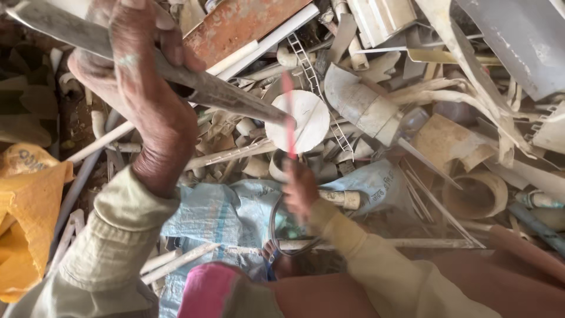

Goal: The person uses a manual saw blade to cut through various plastic and metal pipes in a large pile of scrap material.

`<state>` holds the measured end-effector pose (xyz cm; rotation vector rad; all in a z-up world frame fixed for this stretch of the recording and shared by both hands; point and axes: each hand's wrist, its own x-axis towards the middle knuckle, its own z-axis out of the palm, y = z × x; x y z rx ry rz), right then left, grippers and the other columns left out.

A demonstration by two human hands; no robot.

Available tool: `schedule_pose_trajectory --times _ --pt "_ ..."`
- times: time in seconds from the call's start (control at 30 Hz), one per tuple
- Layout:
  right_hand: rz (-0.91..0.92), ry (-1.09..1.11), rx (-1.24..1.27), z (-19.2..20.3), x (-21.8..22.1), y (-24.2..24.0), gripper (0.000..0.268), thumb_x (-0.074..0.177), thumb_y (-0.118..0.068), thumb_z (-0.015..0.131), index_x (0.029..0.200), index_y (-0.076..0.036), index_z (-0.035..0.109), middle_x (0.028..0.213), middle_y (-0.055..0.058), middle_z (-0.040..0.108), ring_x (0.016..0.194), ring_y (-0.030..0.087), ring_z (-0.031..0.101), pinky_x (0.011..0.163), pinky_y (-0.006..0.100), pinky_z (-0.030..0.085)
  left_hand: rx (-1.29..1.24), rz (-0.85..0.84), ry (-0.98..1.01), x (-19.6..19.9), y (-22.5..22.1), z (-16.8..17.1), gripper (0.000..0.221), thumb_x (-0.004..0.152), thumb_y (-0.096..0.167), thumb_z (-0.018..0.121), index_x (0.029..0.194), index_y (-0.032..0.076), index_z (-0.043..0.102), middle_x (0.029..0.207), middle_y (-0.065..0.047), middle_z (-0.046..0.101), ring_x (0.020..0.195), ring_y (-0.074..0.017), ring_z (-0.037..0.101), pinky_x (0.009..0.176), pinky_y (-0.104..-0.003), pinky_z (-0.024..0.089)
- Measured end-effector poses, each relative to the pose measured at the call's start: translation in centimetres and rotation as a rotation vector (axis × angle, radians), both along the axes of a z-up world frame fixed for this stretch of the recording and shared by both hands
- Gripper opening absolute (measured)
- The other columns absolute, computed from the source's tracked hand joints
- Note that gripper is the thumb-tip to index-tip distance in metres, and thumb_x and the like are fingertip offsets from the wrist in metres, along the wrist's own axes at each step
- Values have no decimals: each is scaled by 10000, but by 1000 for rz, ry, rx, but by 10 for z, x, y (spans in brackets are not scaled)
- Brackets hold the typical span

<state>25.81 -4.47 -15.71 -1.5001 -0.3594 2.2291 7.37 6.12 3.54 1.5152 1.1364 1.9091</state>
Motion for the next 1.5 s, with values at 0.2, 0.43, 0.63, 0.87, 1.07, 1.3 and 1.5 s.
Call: schedule_pose_trajectory --times 0.2,0.43,0.63,0.87,1.07,1.3,1.5 --pt "13 81 343 29 -5 -12 459 973 -555 528 1030 -99 514 637 -24 446 416 60 339 290 265 293 -79 73 -59 -9 1 -21 417 1081 361 745 1154 17 521 789 -49 599 553 -131 602 576 -316 597" --pt "46 -58 76 -16 11 1 468 1007 -566 496 967 -101 468 547 -39 357 347 82 286 262 295 276 -209 53 -211 6 3 -25 824 978 255 873 1469 -27 273 1112 -101 614 746 -186 712 666 -437 672" --pt "124 -47 429 11 12 -14 454 1013 -551 471 974 -100 498 544 -25 434 359 84 395 272 296 348 -298 -282 -287 24 -12 0 565 903 342 849 1211 -48 581 837 -122 720 606 -209 755 615 -415 659" --pt "83 -22 165 14 -9 -7 443 1065 -511 481 934 -98 388 581 -7 347 380 70 300 282 281 268 -252 -102 -421 20 -18 -40 409 942 353 798 1049 -30 705 828 -95 719 687 -180 742 612 -339 654" --pt "123 -68 434 27 -15 -26 485 1017 -570 496 1023 -85 525 680 -1 449 448 86 350 356 253 313 -182 -69 -493 3 -42 -73 405 1098 307 764 962 -58 650 771 -112 653 638 -197 667 587 -323 573" --pt "165 -108 10 -30 -4 -8 360 1005 -516 473 1013 -158 513 602 -14 381 392 93 325 329 283 278 9 -205 -457 -28 -26 -72 489 1097 506 589 1062 19 614 795 -116 616 607 -198 624 553 -340 576" --pt "194 -49 426 21 -15 -2 456 1022 -554 474 1032 -98 484 609 -16 436 404 86 386 335 281 338 -78 -195 -414 -12 -21 -68 608 1107 599 526 1011 0 560 785 -130 592 571 -206 588 515 -354 564"
